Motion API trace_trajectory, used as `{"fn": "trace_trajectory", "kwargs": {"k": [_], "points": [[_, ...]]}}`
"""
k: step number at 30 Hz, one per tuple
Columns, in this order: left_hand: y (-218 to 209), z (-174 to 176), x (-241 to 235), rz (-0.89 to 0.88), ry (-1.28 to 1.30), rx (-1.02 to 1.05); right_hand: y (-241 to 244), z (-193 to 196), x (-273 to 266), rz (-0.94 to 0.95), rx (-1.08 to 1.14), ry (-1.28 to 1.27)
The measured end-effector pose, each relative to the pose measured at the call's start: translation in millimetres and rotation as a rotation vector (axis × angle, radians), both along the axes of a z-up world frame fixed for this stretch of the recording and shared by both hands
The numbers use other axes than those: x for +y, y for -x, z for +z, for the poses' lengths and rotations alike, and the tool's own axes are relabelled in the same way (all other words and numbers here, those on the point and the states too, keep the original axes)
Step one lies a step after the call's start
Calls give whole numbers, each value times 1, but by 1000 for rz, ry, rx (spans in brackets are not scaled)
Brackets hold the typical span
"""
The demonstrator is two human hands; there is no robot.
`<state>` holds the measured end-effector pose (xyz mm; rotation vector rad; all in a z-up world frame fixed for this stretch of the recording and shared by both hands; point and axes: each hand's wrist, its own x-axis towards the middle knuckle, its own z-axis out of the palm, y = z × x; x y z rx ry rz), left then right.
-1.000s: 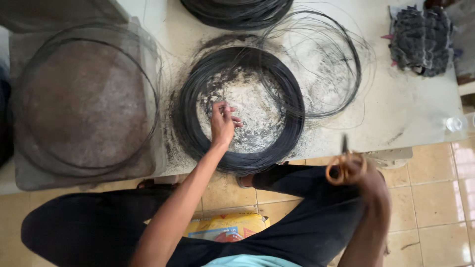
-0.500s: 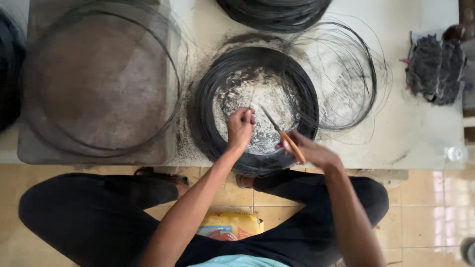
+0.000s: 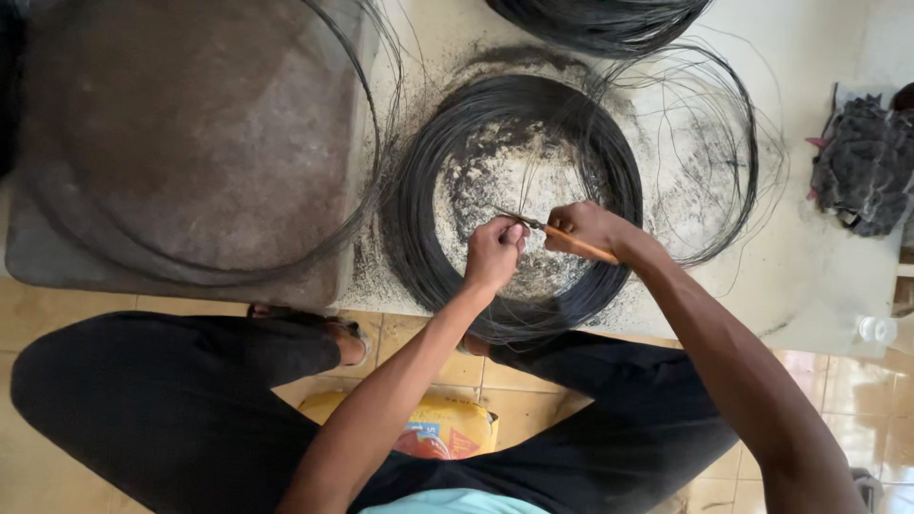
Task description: The person sits on the floor and coils a long black wire into a circular bundle. They use their hands to arrange the wire and occasionally use orange-handled scissors to cut a small piece of wire or tie material to secure the coil.
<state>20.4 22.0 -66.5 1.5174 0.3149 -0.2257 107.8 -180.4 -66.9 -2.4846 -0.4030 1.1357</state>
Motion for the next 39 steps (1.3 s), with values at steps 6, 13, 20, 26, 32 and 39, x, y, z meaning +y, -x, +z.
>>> {"fn": "trace_trajectory", "kwargs": {"k": [6,13,20,26,32,39], "points": [[-6,-4,0,-32,93,4,11,9,2,-151,54,-201],[-9,-16,1,2,37,-58,8,73,25,-283,-48,-318],[2,50,4,16,-408,-183,130,78,-30,-1194,-618,-326],[-20,50,-27,-156,-827,-720,191,-13,-139,-1765,-746,-395],[-133,-47,-51,11,-1037,-703,206,-129,-244,-1593,-675,405],[-190,-130,-73,-183,-634,-113,167,-5,-192,-1324,-1093,344]]}}
